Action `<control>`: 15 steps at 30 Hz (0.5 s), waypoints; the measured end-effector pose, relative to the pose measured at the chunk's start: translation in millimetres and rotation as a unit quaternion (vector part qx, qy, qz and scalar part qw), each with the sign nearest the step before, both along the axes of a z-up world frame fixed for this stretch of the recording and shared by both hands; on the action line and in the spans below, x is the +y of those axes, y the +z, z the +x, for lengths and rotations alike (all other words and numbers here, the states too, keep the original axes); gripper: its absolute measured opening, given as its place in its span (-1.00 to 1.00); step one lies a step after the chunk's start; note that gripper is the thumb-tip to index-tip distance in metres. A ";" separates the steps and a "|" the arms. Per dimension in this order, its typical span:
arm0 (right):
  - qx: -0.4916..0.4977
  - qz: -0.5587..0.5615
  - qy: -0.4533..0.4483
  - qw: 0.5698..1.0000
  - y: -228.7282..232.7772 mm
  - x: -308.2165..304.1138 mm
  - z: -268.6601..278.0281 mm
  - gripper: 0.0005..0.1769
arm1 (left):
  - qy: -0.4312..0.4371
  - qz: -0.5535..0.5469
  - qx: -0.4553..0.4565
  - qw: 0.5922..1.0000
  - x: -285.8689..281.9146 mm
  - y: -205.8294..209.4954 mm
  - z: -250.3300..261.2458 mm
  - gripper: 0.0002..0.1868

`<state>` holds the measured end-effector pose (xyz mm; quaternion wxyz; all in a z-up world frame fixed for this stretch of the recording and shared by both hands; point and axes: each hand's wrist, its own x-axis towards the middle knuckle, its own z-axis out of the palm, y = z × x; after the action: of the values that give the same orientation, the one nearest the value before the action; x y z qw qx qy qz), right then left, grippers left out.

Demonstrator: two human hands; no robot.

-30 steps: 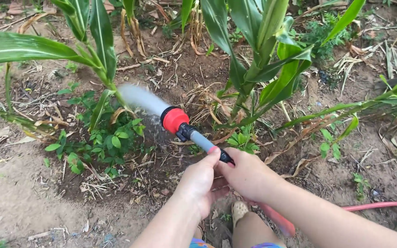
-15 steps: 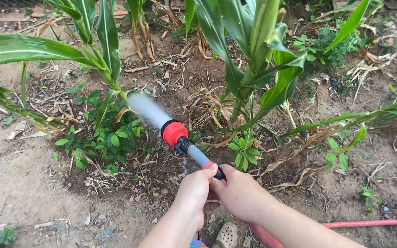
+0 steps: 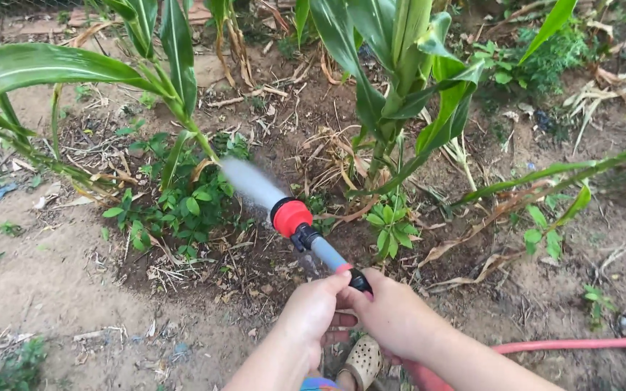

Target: Watering garden plants with a hose and a spray nozzle attachment.

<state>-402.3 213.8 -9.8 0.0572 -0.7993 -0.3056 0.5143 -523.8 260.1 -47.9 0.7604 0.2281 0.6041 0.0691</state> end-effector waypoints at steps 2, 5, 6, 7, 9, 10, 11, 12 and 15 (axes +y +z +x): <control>-0.010 0.002 -0.016 1.000 -0.1 -1.5 -3.0 -0.72 | 0.011 -0.010 -0.006 1.000 3.1 1.3 -9.4 -0.68; -0.043 -0.021 -0.024 0.999 -0.1 -3.4 -12.1 -0.63 | -0.017 -0.018 -0.014 1.000 8.3 13.8 -31.1 -0.63; -0.052 -0.018 -0.026 0.998 -3.8 -5.3 -14.6 -0.68 | -0.014 -0.019 -0.005 1.000 10.0 16.9 -39.8 -0.62; -0.064 -0.009 -0.033 0.997 -6.2 -5.3 -14.0 -0.68 | -0.015 -0.014 0.001 1.000 15.3 20.7 -44.5 -0.58; -0.070 -0.006 -0.041 0.997 -9.3 -8.2 -20.4 -0.68 | -0.021 -0.009 -0.001 1.000 22.2 19.2 -55.4 -0.59; -0.075 -0.006 -0.044 0.996 -11.0 -10.3 -23.4 -0.69 | -0.022 -0.007 -0.001 1.000 25.6 18.5 -60.1 -0.59; -0.078 -0.012 -0.043 0.996 -13.4 -14.9 -27.7 -0.69 | -0.018 -0.011 0.001 1.000 25.1 16.7 -66.9 -0.60; -0.081 -0.018 -0.042 0.996 -16.5 -19.4 -32.4 -0.69 | -0.015 -0.015 0.003 1.000 24.8 14.3 -74.0 -0.61; -0.087 -0.034 -0.031 0.995 -30.5 -30.9 -46.2 -0.66 | -0.005 -0.025 0.000 1.000 23.9 5.0 -88.6 -0.63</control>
<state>-448.5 182.8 -40.3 0.0187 -0.8515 -0.2670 0.4509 -612.4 284.0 -42.9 0.7661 0.2116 0.6048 0.0500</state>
